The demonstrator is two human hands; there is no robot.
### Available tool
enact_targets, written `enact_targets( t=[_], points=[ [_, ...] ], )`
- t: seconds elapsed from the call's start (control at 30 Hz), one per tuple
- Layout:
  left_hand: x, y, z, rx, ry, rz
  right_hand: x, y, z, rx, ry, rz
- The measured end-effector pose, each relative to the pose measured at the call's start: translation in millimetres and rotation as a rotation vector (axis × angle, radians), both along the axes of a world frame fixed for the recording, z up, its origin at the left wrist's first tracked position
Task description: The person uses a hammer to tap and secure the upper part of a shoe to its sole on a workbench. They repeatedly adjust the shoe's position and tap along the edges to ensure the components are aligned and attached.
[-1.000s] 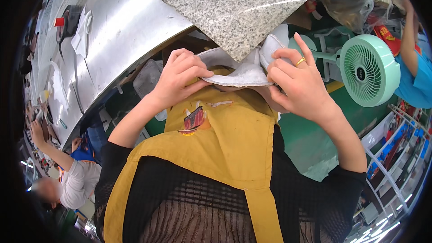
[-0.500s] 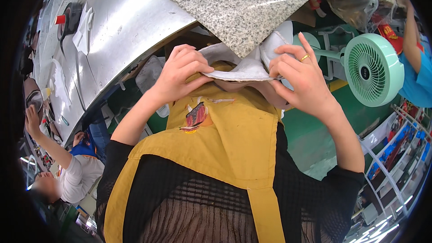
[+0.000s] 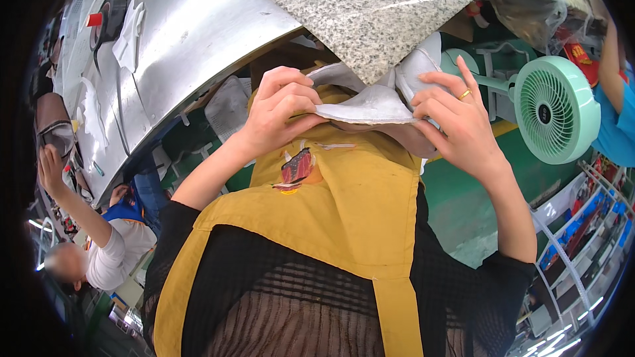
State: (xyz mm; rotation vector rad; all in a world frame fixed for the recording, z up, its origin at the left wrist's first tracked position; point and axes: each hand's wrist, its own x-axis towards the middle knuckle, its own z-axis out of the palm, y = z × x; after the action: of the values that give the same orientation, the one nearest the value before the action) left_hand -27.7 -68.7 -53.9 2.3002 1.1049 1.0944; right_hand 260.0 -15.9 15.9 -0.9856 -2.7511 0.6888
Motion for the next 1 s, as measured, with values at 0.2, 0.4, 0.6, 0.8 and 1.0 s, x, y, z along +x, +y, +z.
enact_targets(
  t=[0.2, 0.4, 0.6, 0.8, 1.0],
  points=[
    [-2, -3, -5, -0.023, -0.037, 0.016, 0, 1, -1, -0.012, 0.01, 0.003],
    [-5, -4, -2, -0.208, -0.056, -0.027, 1, 1, -4, -0.091, -0.001, -0.02],
    [-11, 2, 3, -0.319, -0.093, -0.112, 2, 0, -8, -0.117, -0.004, -0.031],
    [-18, 3, 5, -0.519, -0.181, -0.128, 3, -1, -12, -0.157, 0.002, -0.034],
    [-23, 7, 7, -0.693, -0.247, -0.103, 5, -1, -15, -0.232, 0.038, -0.08]
  ],
)
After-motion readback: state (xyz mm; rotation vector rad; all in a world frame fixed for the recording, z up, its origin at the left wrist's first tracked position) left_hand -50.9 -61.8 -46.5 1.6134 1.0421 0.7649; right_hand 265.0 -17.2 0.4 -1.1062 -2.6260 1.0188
